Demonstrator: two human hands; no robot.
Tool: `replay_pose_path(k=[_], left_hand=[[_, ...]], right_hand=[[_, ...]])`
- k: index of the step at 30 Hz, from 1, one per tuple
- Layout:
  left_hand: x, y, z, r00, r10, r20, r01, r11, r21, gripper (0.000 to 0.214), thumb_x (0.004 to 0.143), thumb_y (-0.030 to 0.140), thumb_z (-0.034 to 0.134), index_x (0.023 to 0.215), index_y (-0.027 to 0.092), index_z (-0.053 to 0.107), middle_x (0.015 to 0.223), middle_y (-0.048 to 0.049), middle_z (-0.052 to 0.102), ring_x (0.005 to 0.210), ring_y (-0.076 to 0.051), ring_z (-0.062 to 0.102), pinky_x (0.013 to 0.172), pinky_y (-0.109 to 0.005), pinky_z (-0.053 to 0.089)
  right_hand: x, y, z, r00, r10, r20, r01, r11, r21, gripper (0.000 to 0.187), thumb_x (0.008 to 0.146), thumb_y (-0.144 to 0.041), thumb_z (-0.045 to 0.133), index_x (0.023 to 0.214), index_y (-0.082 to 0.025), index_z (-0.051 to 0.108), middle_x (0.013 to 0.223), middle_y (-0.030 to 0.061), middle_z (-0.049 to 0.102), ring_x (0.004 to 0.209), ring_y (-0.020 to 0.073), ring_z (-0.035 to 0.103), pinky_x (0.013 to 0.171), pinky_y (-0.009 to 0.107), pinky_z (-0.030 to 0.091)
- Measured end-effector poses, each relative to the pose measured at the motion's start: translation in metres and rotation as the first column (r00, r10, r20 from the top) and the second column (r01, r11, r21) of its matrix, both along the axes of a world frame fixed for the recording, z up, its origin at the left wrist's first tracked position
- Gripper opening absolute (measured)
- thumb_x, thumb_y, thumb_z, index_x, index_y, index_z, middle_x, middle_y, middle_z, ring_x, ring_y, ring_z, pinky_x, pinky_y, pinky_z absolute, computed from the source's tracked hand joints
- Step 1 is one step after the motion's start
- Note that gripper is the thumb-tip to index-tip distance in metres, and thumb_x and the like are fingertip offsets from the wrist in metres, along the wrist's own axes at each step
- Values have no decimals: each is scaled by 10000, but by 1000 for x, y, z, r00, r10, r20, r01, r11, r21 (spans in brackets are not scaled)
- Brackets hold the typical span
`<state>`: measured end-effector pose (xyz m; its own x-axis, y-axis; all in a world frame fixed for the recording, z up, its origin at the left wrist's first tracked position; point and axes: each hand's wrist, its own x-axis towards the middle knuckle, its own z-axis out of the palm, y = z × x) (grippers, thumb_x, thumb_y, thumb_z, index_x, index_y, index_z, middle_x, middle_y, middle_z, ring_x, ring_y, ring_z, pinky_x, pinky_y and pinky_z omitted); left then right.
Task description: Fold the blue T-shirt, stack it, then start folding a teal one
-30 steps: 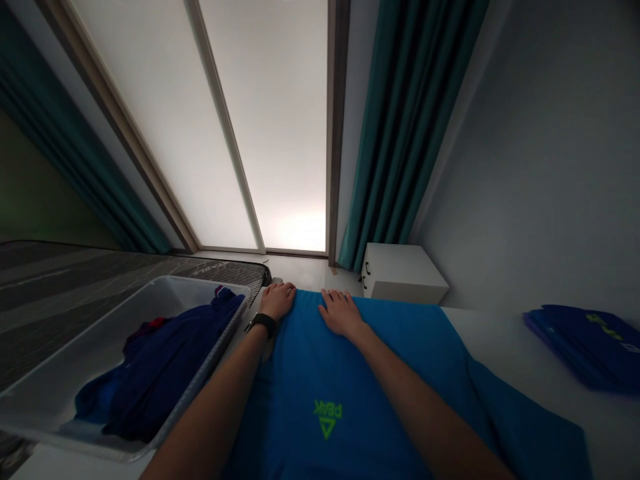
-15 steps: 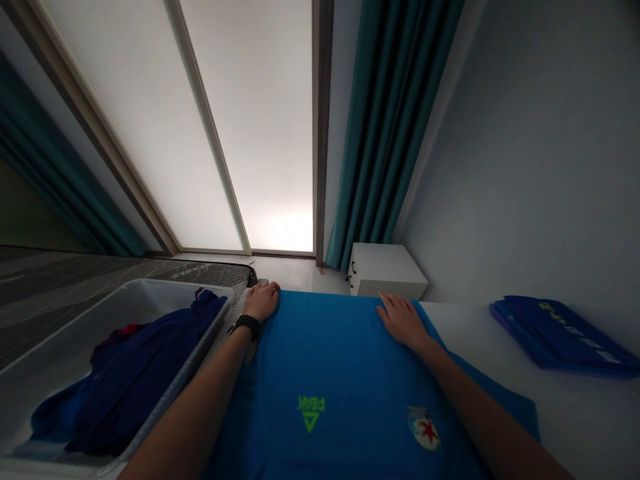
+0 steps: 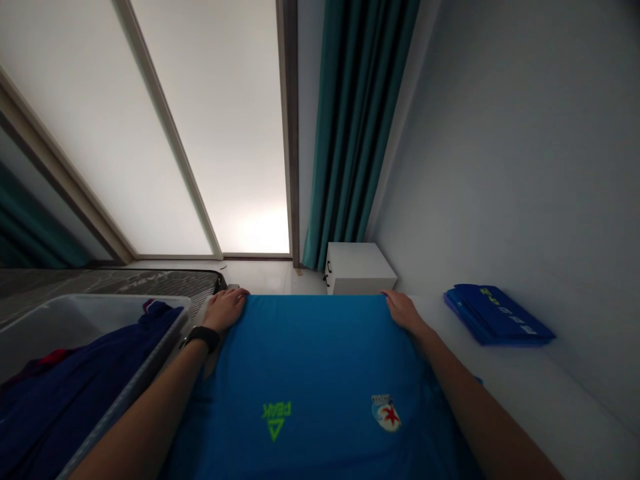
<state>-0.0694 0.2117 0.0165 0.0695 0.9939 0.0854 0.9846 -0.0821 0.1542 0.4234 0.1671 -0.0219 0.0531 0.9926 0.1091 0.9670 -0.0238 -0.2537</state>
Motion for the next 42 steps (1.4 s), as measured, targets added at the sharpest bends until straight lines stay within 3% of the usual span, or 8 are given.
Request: replay_pose_path(k=[4, 7, 11, 20, 30, 34, 38, 42], left_hand=[[1, 0, 2, 1000, -10, -11, 10, 1000, -16, 430, 930, 372, 309, 1169, 302, 659, 1192, -34, 677, 1189, -285, 545, 1044, -444, 333], [0, 1, -1, 1000, -3, -16, 3, 1000, -9, 421, 937, 375, 308, 1160, 302, 657, 1202, -36, 673, 1187, -283, 543, 1042, -442, 336], [0, 2, -4, 1000, 16, -20, -15, 1000, 12, 396, 949, 338, 309, 1138, 293, 654, 1193, -32, 673, 1173, -249, 553, 1058, -401, 326], [4, -2, -1, 995, 96, 11, -96, 995, 37, 381, 937, 288, 316, 1103, 264, 658, 1166, -63, 673, 1171, -270, 553, 1071, -435, 309], [6, -9, 1, 998, 64, 2, -64, 998, 18, 378, 952, 401, 339, 1122, 286, 657, 1158, -57, 667, 1181, -256, 532, 1077, -438, 288], [3, -7, -1, 995, 93, 28, -93, 995, 29, 393, 959, 337, 322, 1109, 260, 677, 1171, -63, 673, 1176, -253, 546, 1074, -430, 303], [-1, -5, 3, 993, 94, 71, -97, 995, 33, 394, 947, 262, 338, 1158, 242, 670, 1217, -38, 672, 1162, -208, 571, 1041, -343, 363], [8, -6, 7, 992, 99, 74, -104, 993, 57, 412, 926, 229, 357, 1222, 174, 638, 1254, -91, 647, 1159, -233, 574, 1020, -351, 393]], right_hand=[[4, 6, 1, 1000, -19, -11, 19, 1000, -8, 446, 962, -269, 275, 1252, -184, 603, 1253, 83, 649, 1167, 199, 571, 1021, 342, 375], [1, 5, 0, 1000, -9, 4, 9, 1000, -8, 418, 959, -339, 333, 1246, -219, 612, 1274, 75, 635, 1204, 235, 536, 1066, 415, 314], [1, 3, -1, 1000, 0, 21, 0, 1000, -13, 420, 969, -306, 296, 1252, -272, 605, 1263, 44, 638, 1205, 210, 528, 1087, 420, 267], [8, 5, -3, 995, -99, 31, 100, 995, -5, 399, 954, -287, 288, 1083, -212, 658, 1168, 83, 679, 1120, 220, 572, 1065, 421, 279], [5, 0, -6, 996, -87, 20, 86, 996, 31, 430, 941, -315, 285, 1122, -184, 653, 1208, 114, 659, 1156, 259, 562, 1087, 482, 256], [7, 2, -11, 995, -95, 30, 94, 995, 33, 431, 930, -318, 298, 1137, -194, 655, 1225, 115, 655, 1181, 260, 554, 1095, 482, 250], [10, 5, -14, 995, -94, 26, 93, 995, 36, 431, 921, -330, 318, 1145, -201, 662, 1225, 106, 658, 1175, 261, 561, 1094, 476, 258], [8, 3, -10, 995, -102, 8, 101, 994, 40, 437, 915, -321, 317, 1152, -194, 661, 1218, 108, 661, 1180, 255, 562, 1094, 466, 271]])
